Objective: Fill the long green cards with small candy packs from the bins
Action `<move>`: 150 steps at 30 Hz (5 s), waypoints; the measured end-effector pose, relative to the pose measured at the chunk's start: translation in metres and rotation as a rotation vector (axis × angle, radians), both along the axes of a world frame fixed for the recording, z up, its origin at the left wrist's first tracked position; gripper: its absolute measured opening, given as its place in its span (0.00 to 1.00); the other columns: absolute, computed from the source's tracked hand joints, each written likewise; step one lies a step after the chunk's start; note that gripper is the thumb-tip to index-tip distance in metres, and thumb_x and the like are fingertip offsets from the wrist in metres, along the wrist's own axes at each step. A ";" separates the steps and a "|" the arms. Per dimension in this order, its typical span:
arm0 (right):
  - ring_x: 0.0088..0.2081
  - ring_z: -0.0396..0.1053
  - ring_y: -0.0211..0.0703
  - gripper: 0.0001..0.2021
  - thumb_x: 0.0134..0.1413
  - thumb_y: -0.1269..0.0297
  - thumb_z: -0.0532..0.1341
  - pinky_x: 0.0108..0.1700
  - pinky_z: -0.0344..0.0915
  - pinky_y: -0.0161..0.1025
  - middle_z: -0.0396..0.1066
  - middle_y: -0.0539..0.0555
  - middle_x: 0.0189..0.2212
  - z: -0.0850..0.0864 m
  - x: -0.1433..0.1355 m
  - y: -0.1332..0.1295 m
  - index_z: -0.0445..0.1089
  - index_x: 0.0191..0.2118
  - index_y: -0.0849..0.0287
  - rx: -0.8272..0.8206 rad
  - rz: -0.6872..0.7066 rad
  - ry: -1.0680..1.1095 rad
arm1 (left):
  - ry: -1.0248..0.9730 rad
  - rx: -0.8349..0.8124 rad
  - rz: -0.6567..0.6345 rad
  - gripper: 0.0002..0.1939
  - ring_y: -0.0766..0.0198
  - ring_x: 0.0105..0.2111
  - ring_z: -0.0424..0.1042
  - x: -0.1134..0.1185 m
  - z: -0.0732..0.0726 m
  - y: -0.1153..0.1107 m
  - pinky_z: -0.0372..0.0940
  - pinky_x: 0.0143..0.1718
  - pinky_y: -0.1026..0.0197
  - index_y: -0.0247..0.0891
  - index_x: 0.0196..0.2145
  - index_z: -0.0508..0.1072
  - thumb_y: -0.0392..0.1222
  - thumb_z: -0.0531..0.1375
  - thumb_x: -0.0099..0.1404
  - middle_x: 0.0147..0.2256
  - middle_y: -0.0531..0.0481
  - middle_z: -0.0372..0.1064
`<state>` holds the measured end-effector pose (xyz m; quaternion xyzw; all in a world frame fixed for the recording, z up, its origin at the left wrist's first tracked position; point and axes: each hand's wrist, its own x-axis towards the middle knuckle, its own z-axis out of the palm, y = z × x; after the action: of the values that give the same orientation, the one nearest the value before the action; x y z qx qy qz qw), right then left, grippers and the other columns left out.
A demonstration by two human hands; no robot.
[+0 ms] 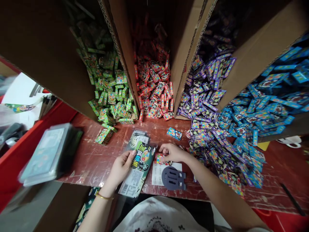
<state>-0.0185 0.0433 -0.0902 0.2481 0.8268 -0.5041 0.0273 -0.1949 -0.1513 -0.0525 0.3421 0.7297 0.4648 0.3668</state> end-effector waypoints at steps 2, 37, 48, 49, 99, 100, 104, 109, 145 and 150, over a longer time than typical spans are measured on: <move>0.30 0.68 0.43 0.13 0.39 0.59 0.67 0.33 0.62 0.37 0.70 0.50 0.27 0.008 0.006 0.010 0.67 0.31 0.59 -0.111 -0.119 0.132 | 0.003 0.003 -0.002 0.22 0.60 0.30 0.70 0.001 0.000 -0.001 0.63 0.34 0.63 0.34 0.36 0.73 0.57 0.53 0.62 0.29 0.49 0.73; 0.44 0.67 0.43 0.11 0.54 0.56 0.60 0.46 0.64 0.41 0.69 0.54 0.43 0.045 0.024 0.012 0.76 0.29 0.55 0.184 -0.252 0.524 | -0.001 0.068 -0.146 0.20 0.61 0.29 0.68 0.047 0.012 0.035 0.61 0.32 0.64 0.34 0.36 0.73 0.53 0.50 0.65 0.28 0.49 0.72; 0.34 0.69 0.47 0.17 0.24 0.58 0.73 0.43 0.65 0.48 0.70 0.52 0.26 -0.013 -0.005 0.079 0.67 0.22 0.59 0.161 -0.672 0.255 | 0.024 0.008 -0.134 0.23 0.61 0.26 0.69 0.034 -0.002 0.036 0.62 0.30 0.63 0.34 0.34 0.73 0.56 0.50 0.64 0.25 0.50 0.73; 0.33 0.70 0.46 0.17 0.30 0.56 0.71 0.41 0.66 0.46 0.71 0.52 0.26 -0.009 -0.004 0.075 0.68 0.25 0.59 0.131 -0.665 0.284 | 0.035 0.001 -0.127 0.23 0.62 0.26 0.68 0.033 -0.003 0.037 0.62 0.30 0.64 0.34 0.33 0.73 0.57 0.50 0.64 0.25 0.50 0.72; 0.51 0.66 0.50 0.04 0.45 0.69 0.64 0.54 0.60 0.48 0.70 0.56 0.48 0.048 0.034 -0.011 0.76 0.30 0.56 -0.144 -0.003 0.424 | 0.308 -0.067 -0.569 0.17 0.65 0.23 0.63 0.023 0.051 0.034 0.55 0.26 0.66 0.37 0.32 0.72 0.50 0.49 0.67 0.23 0.53 0.66; 0.52 0.66 0.50 0.05 0.45 0.71 0.63 0.54 0.60 0.48 0.70 0.55 0.48 0.045 0.036 -0.015 0.76 0.29 0.56 -0.168 0.021 0.412 | 0.309 -0.069 -0.594 0.17 0.65 0.23 0.64 0.025 0.053 0.033 0.56 0.26 0.66 0.38 0.32 0.72 0.50 0.49 0.67 0.24 0.53 0.67; 0.51 0.68 0.51 0.10 0.43 0.75 0.61 0.51 0.62 0.45 0.70 0.53 0.49 0.031 0.040 -0.038 0.76 0.29 0.55 -0.287 0.105 0.389 | 0.291 -0.107 -0.673 0.17 0.64 0.26 0.66 0.031 0.049 0.022 0.57 0.29 0.65 0.38 0.31 0.71 0.50 0.48 0.67 0.25 0.52 0.68; 0.49 0.68 0.52 0.04 0.41 0.71 0.64 0.54 0.58 0.44 0.71 0.54 0.47 0.023 0.038 -0.043 0.72 0.21 0.58 -0.343 -0.015 0.392 | 0.278 -0.171 -0.697 0.19 0.64 0.26 0.66 0.025 0.037 0.010 0.58 0.30 0.65 0.37 0.29 0.70 0.51 0.47 0.67 0.25 0.52 0.66; 0.59 0.50 0.63 0.51 0.29 0.59 0.71 0.57 0.47 0.58 0.55 0.64 0.56 -0.019 0.004 0.055 0.48 0.62 0.58 0.548 -0.109 -0.006 | 0.170 -0.119 -0.199 0.20 0.59 0.29 0.70 0.004 -0.007 0.012 0.62 0.32 0.63 0.36 0.32 0.71 0.53 0.48 0.65 0.27 0.50 0.72; 0.53 0.60 0.52 0.45 0.37 0.60 0.68 0.55 0.57 0.49 0.58 0.59 0.50 0.005 0.005 0.043 0.45 0.62 0.56 0.284 -0.388 0.270 | 0.251 -0.087 -0.195 0.20 0.61 0.26 0.67 0.016 -0.011 0.027 0.59 0.30 0.64 0.36 0.29 0.70 0.52 0.48 0.65 0.23 0.52 0.68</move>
<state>-0.0137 0.0863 -0.0850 0.3337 0.8224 -0.4076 -0.2151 -0.1787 -0.1245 -0.0639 0.4505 0.7524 0.3488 0.3305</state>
